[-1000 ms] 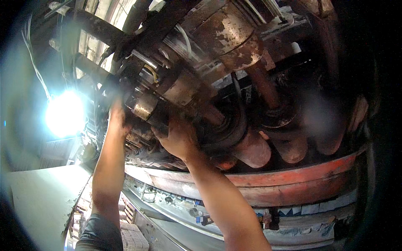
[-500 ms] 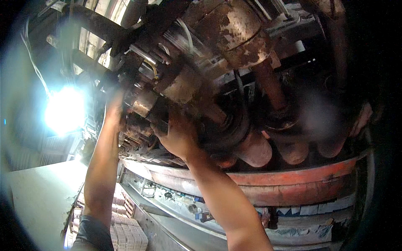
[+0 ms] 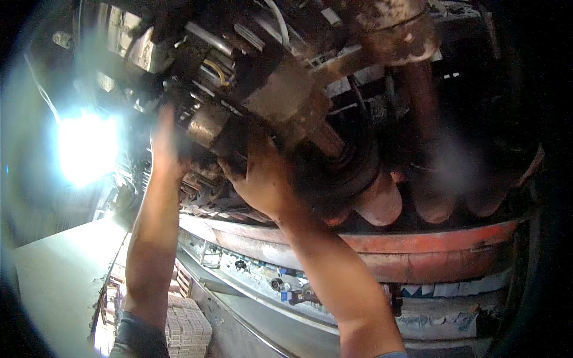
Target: The person works on a large industrial machine, using a hammer to tap and adjust cylindrical components. They repeatedly remove and reinsert parts, occasionally retrieving a small ring from the floor and using a yellow-handled tool to assist with the assembly.
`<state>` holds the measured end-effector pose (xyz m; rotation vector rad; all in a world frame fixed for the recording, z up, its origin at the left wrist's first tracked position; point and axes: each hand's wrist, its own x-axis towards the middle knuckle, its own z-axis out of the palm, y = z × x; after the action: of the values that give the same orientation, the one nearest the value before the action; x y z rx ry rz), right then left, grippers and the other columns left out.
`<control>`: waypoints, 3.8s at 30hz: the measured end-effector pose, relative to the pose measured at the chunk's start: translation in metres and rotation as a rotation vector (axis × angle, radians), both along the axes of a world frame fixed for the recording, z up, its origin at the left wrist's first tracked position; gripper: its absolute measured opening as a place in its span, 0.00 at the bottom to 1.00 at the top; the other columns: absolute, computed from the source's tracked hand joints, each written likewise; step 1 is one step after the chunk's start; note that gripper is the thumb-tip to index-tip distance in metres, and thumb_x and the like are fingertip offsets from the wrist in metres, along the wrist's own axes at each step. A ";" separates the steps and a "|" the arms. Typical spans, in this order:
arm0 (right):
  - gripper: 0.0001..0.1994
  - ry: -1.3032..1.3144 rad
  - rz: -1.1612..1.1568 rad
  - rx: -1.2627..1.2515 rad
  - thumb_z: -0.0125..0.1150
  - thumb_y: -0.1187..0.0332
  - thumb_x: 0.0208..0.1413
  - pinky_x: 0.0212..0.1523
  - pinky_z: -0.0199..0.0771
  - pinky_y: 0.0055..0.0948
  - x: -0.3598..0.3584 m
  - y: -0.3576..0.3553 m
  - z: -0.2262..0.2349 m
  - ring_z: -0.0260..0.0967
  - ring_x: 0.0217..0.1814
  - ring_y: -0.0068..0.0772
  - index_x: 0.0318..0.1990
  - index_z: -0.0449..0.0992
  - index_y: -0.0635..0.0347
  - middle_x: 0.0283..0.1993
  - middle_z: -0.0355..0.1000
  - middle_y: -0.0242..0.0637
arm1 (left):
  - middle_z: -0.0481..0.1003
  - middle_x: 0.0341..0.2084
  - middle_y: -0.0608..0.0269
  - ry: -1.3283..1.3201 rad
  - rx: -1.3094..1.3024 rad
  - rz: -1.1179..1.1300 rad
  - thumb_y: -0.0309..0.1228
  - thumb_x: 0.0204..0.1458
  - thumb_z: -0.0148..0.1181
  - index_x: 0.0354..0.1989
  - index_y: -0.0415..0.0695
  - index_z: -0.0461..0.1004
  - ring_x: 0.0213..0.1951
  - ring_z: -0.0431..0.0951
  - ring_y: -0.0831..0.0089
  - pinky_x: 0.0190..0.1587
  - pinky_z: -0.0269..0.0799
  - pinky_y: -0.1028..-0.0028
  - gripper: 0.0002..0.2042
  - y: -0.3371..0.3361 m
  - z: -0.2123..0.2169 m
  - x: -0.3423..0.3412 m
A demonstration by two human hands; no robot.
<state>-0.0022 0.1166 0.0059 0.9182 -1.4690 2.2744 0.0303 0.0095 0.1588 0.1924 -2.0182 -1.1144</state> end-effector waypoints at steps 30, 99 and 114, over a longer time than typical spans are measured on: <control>0.20 -0.070 0.044 1.029 0.66 0.64 0.55 0.50 0.78 0.49 0.257 0.209 -0.142 0.77 0.50 0.57 0.52 0.72 0.63 0.50 0.75 0.52 | 0.70 0.60 0.55 -0.214 -0.094 -0.297 0.55 0.66 0.48 0.66 0.46 0.66 0.60 0.71 0.56 0.59 0.71 0.53 0.29 -0.013 0.021 -0.026; 0.12 -0.520 -0.954 1.183 0.68 0.65 0.54 0.54 0.70 0.56 0.439 0.236 -0.300 0.72 0.44 0.57 0.39 0.76 0.64 0.39 0.74 0.49 | 0.68 0.61 0.59 -0.237 -0.014 -0.420 0.57 0.59 0.59 0.69 0.50 0.62 0.61 0.69 0.63 0.62 0.67 0.58 0.35 -0.014 -0.031 -0.019; 0.15 -0.525 -0.165 1.209 0.72 0.56 0.49 0.41 0.78 0.46 0.430 0.269 -0.305 0.78 0.40 0.48 0.42 0.83 0.52 0.40 0.81 0.39 | 0.58 0.71 0.56 -0.214 -0.192 -0.019 0.59 0.64 0.48 0.76 0.46 0.53 0.69 0.60 0.61 0.68 0.60 0.60 0.38 -0.048 -0.018 -0.015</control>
<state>0.4278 0.3854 -0.2994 0.3384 -3.0944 1.3795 0.0152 -0.0389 0.1404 0.2011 -2.3069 -0.9369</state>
